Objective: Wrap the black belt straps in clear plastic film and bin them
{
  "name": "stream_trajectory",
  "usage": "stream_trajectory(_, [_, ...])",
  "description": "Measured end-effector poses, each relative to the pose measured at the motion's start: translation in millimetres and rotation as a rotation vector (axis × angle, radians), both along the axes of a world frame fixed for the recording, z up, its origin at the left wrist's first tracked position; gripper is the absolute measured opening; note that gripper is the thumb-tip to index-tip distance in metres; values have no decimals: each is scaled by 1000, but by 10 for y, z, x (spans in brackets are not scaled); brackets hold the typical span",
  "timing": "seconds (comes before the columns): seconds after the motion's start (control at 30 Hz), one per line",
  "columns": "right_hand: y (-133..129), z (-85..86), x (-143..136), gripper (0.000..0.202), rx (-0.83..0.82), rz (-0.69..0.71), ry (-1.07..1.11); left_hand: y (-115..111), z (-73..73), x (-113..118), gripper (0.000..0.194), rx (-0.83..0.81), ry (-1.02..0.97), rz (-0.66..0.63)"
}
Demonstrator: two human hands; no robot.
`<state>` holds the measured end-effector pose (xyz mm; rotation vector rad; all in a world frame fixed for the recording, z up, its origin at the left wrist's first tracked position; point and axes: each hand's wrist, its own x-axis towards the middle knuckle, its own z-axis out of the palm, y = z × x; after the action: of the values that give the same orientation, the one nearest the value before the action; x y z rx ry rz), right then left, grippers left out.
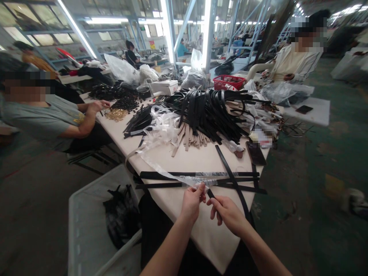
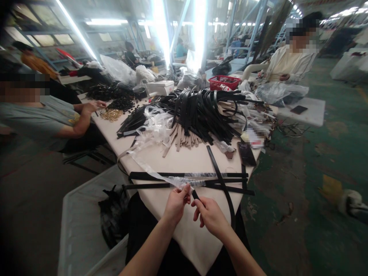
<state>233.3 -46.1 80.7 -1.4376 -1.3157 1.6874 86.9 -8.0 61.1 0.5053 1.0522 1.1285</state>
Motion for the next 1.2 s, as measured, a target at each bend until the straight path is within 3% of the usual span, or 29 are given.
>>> stream_trajectory(0.2, [24,38,77,52,-75,74,103,-40,-30,-41,38,56,120,-88])
stream_trajectory(0.47, [132,125,42,49,-142,184,128,-111,-30,-66,46,14,67,-250])
stream_trajectory(0.67, [75,124,136,39,-53,274,-68,-68,-54,-156,50,-77,88,-13])
stream_trajectory(0.87, [113,102,165,40,16,241,-146,-211,-201,-58,50,-116,50,-108])
stream_trajectory(1.03, [122,164,298,28,19,351,-247,-158,-172,-135,47,-118,32,75])
stream_trajectory(1.2, [245,242,234,32,59,380,-275,-171,-166,-128,50,-148,4,14])
